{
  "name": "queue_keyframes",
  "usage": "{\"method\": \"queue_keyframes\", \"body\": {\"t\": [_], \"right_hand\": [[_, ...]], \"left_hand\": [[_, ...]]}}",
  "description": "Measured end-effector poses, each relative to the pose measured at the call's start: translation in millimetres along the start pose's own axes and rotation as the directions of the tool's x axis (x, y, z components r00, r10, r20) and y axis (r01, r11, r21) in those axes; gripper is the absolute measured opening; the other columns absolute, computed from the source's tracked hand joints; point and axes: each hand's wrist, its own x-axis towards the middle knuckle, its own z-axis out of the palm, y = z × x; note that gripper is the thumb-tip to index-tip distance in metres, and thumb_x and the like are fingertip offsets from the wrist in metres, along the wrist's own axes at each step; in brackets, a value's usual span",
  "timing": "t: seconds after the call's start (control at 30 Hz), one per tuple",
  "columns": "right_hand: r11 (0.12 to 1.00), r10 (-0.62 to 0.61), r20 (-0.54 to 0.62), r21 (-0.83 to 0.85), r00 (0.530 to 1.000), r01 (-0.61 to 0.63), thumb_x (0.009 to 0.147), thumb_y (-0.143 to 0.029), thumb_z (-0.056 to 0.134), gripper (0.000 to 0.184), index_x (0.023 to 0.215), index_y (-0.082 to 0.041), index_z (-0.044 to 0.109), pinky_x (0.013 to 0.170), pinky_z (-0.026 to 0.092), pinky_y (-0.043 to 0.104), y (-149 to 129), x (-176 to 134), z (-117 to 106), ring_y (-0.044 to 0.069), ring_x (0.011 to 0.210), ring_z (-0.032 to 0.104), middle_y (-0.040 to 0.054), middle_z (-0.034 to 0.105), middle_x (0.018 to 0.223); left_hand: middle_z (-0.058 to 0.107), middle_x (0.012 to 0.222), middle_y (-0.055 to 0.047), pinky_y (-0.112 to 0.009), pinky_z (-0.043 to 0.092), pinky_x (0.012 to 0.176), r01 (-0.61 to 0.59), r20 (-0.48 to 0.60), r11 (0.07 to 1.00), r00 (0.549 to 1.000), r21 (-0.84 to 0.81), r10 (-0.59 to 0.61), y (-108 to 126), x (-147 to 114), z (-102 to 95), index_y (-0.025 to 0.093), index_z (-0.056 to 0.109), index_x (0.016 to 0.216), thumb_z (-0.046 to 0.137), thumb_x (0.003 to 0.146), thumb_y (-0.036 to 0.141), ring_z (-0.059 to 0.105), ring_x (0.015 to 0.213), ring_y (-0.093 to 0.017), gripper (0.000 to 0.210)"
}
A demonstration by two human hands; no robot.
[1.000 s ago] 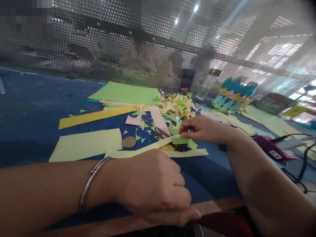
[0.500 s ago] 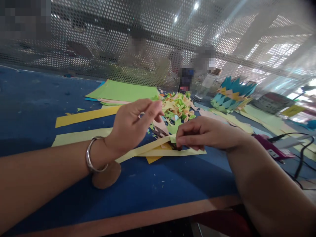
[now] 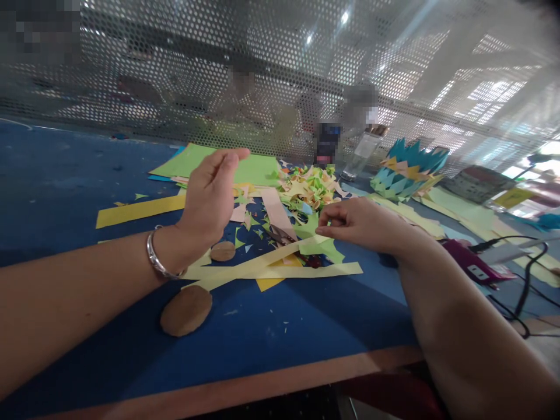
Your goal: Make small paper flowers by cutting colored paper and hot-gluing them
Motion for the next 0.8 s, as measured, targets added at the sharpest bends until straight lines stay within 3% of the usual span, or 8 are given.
{"method": "queue_keyframes", "body": {"t": [0.1,0.23,0.3,0.43,0.5,0.63,0.7,0.8], "right_hand": [[0.999,0.018,0.007,-0.028,1.0,-0.017,0.088,-0.038,0.063,0.02,0.081,-0.02,0.069,0.055,0.031,0.029,-0.1,-0.7,-1.3,0.012,0.052,0.045,-0.002,0.056,0.059],[1.0,-0.006,0.085,0.025,0.996,0.004,0.088,-0.038,0.065,0.019,0.086,-0.02,0.071,0.054,0.031,0.028,-3.5,-0.7,2.3,0.012,0.052,0.047,-0.0021,0.057,0.059],[0.998,-0.031,0.122,0.063,0.992,0.023,0.088,-0.038,0.065,0.019,0.092,-0.02,0.07,0.055,0.032,0.027,-5.0,0.8,6.5,0.012,0.055,0.05,-0.0013,0.061,0.064],[0.995,-0.047,-0.012,0.092,0.999,0.048,0.087,-0.033,0.065,0.021,0.102,-0.019,0.069,0.057,0.036,0.026,-5.4,7.4,16.8,0.013,0.06,0.055,0.0001,0.065,0.073],[0.984,-0.086,-0.145,0.143,0.986,0.107,0.086,-0.029,0.066,0.025,0.109,-0.019,0.068,0.058,0.04,0.025,-6.6,10.4,22.4,0.012,0.061,0.056,0.0025,0.068,0.088],[0.882,-0.285,-0.278,0.298,0.917,0.364,0.086,-0.02,0.065,0.042,0.127,-0.022,0.063,0.065,0.048,0.025,-16.8,11.0,31.9,0.012,0.073,0.061,0.008,0.064,0.12],[0.833,-0.37,-0.258,0.333,0.892,0.442,0.086,-0.016,0.063,0.037,0.123,-0.022,0.066,0.067,0.049,0.024,-24.2,9.3,34.0,0.013,0.078,0.062,0.0076,0.065,0.116],[0.835,-0.389,-0.177,0.348,0.904,0.427,0.091,-0.02,0.06,0.014,0.101,-0.019,0.071,0.067,0.046,0.024,-30.9,8.0,33.3,0.013,0.077,0.061,0.0046,0.07,0.095]], "left_hand": [[0.05,0.153,-0.003,-0.041,0.034,0.119,-0.015,-0.116,0.997,0.993,0.075,0.024,-12.8,3.1,0.6,0.024,0.051,0.144,0.063,0.09,0.036,0.041,0.144,-0.028,0.056],[0.052,0.152,-0.008,-0.047,0.035,0.116,0.082,0.124,0.982,0.987,0.17,-0.104,-5.8,-6.5,5.7,0.026,0.052,0.143,0.063,0.09,0.042,0.046,0.139,-0.031,0.056],[0.067,0.132,-0.006,-0.04,0.044,0.107,0.067,0.271,0.99,0.958,0.124,-0.099,7.1,-11.7,6.5,0.026,0.067,0.121,0.05,0.096,0.047,0.059,0.123,-0.026,0.037],[0.071,0.078,-0.002,-0.035,0.048,0.093,-0.089,0.48,0.983,0.877,0.161,0.001,39.3,-22.0,4.0,0.02,0.07,0.08,0.037,0.102,0.046,0.064,0.076,-0.018,0.046],[0.069,0.075,0.0,-0.041,0.038,0.109,-0.3,0.626,0.944,0.764,0.135,0.154,55.0,-30.6,2.9,0.019,0.068,0.078,0.038,0.102,0.038,0.062,0.075,-0.016,0.043],[0.067,0.074,-0.001,-0.041,0.028,0.119,-0.537,0.816,0.833,0.417,-0.132,0.399,76.1,-48.1,1.6,0.019,0.06,0.076,0.038,0.103,0.031,0.062,0.076,-0.015,0.037],[0.068,0.076,-0.004,-0.039,0.034,0.116,-0.509,0.837,0.832,0.339,-0.221,0.43,80.7,-52.3,0.6,0.019,0.056,0.073,0.04,0.102,0.028,0.065,0.08,-0.016,0.035],[0.068,0.076,-0.006,-0.035,0.049,0.093,-0.365,0.844,0.876,0.314,-0.315,0.434,85.7,-55.3,-1.5,0.02,0.046,0.067,0.043,0.099,0.028,0.065,0.08,-0.018,0.033]]}}
